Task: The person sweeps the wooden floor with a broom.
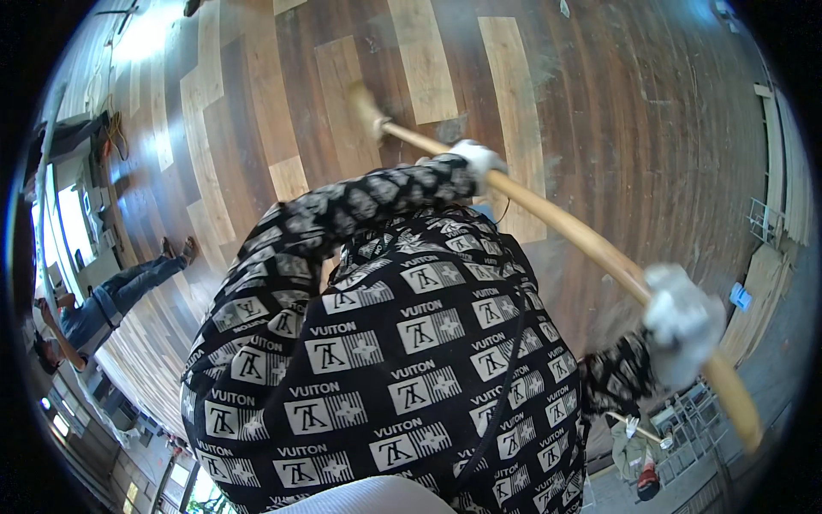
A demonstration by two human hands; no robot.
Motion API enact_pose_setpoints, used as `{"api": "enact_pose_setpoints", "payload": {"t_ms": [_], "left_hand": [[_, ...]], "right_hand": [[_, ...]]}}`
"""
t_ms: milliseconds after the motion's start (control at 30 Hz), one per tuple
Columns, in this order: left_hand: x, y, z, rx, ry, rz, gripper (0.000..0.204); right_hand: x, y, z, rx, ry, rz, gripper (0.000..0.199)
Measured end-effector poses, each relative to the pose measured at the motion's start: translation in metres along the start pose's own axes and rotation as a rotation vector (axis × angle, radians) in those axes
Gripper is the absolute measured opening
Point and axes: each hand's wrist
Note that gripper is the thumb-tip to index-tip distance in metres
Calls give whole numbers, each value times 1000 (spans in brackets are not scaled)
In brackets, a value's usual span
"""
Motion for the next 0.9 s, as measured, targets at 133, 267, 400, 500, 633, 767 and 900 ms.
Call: {"api": "enact_pose_setpoints", "payload": {"t_ms": [133, 267, 400, 500, 633, 767, 900], "left_hand": [[-36, -10, 63, -193, -208, 0, 33], [-27, -2, 136, -377, -401, -77, 32], [-28, 31, 132, -330, -491, -43, 33], [-48, 53, 82, -420, -491, 57, 30], [-26, 88, 19, -458, -353, -4, 30], [49, 130, -10, -609, -63, 17, 27], [192, 138, -49, -582, 277, 54, 25]], "right_hand": [[37, -17, -4, -205, 61, 37, 34], [49, -60, 46, 104, 220, -380, 23], [52, -71, 76, 246, 322, -534, 18], [74, -11, 53, 303, 434, -305, 14], [49, 55, 73, 484, 451, -177, 20], [-23, -5, 164, 252, 157, -44, 15], [-101, -112, 227, 59, -129, 363, 12]]}}
Point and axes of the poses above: each hand's wrist, its own z-axis towards the middle knuckle, its own y-axis out of the back of the hand, x = y × z, and after that the axes turned 10 degrees about -z, right-handed
